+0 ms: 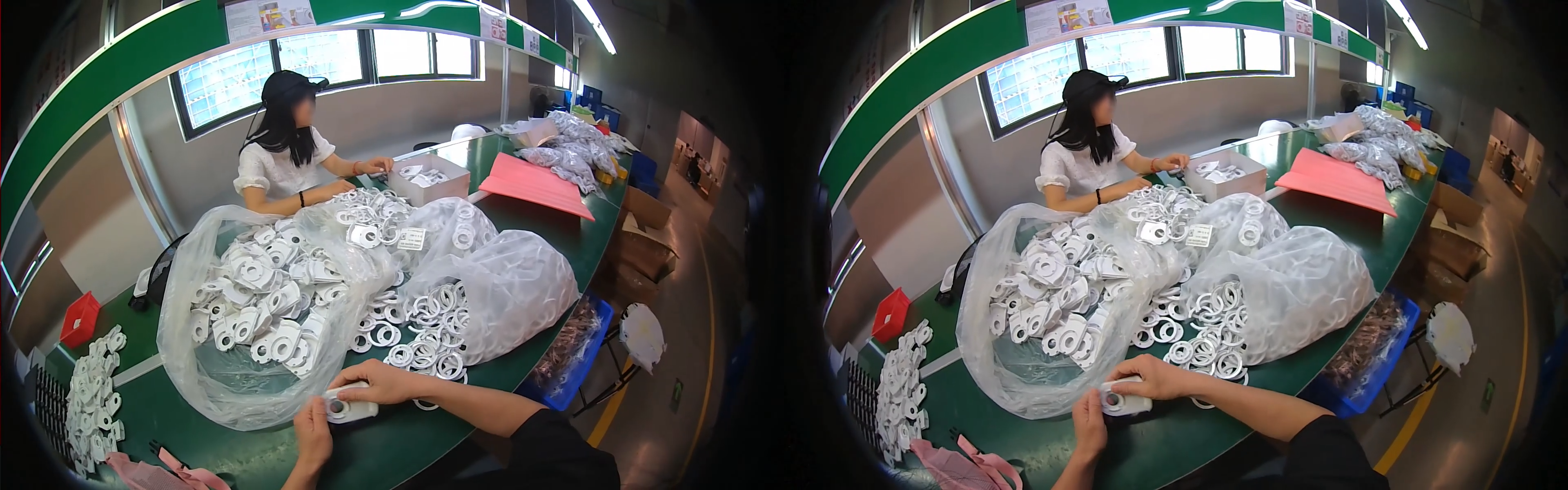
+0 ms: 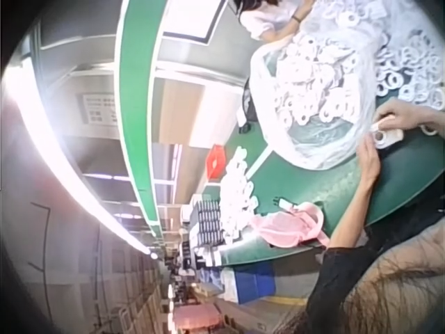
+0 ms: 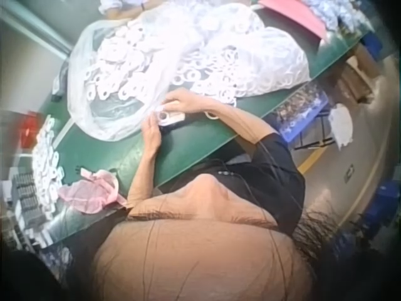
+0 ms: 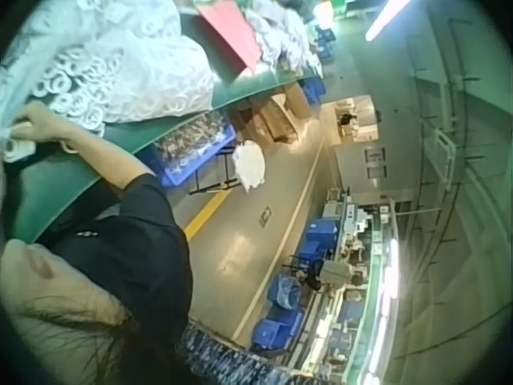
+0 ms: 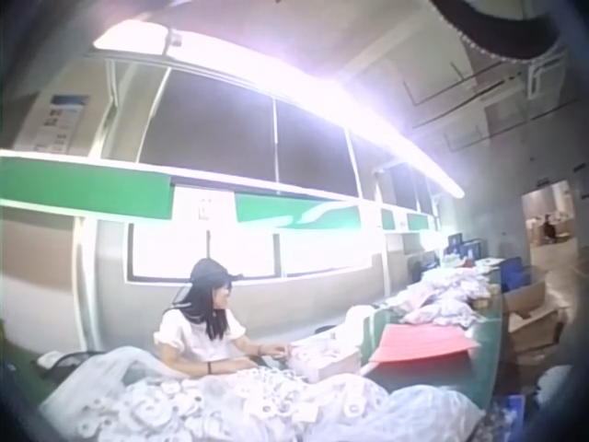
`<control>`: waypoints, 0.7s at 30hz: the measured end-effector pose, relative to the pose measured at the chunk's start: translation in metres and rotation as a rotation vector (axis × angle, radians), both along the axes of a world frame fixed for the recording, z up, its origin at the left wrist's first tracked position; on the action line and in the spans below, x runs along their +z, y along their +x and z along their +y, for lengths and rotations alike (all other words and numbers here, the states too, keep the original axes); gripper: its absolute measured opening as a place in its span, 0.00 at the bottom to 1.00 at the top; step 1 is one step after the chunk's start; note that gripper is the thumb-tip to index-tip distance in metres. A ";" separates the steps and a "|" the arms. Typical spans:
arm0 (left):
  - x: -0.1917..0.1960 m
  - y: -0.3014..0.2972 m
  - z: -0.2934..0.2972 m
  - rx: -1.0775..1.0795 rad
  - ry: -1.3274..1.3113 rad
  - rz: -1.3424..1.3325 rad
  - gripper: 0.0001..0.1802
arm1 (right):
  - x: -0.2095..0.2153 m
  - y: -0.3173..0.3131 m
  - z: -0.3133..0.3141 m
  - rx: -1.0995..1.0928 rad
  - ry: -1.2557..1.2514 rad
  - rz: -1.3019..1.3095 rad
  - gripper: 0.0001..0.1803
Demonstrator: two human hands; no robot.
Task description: Sorting and inspecting white plastic light fixture components at an assembly line.
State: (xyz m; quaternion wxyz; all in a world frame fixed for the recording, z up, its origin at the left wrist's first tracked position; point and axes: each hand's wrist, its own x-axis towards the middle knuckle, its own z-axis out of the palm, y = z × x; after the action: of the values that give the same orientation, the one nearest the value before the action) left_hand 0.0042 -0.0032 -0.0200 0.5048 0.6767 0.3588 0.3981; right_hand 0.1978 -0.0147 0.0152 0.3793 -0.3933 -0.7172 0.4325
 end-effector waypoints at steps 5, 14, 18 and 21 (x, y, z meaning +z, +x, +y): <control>0.016 0.007 -0.006 0.125 0.060 -0.006 0.17 | -0.002 -0.001 0.000 -0.074 0.016 -0.007 0.15; 0.011 0.000 -0.002 0.095 0.103 0.172 0.14 | -0.008 -0.006 -0.003 -0.099 0.082 -0.110 0.13; 0.005 -0.002 -0.001 0.110 0.130 0.248 0.15 | -0.008 -0.007 -0.003 -0.085 0.075 -0.181 0.13; 0.007 -0.002 -0.002 0.103 0.044 0.268 0.17 | -0.013 -0.009 -0.004 -0.138 0.129 -0.146 0.12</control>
State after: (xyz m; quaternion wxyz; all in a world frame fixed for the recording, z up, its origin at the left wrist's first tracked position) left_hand 0.0023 -0.0050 -0.0127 0.4162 0.7155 0.4486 0.3372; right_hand 0.1885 -0.0191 0.0019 0.3794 -0.4471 -0.7404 0.3284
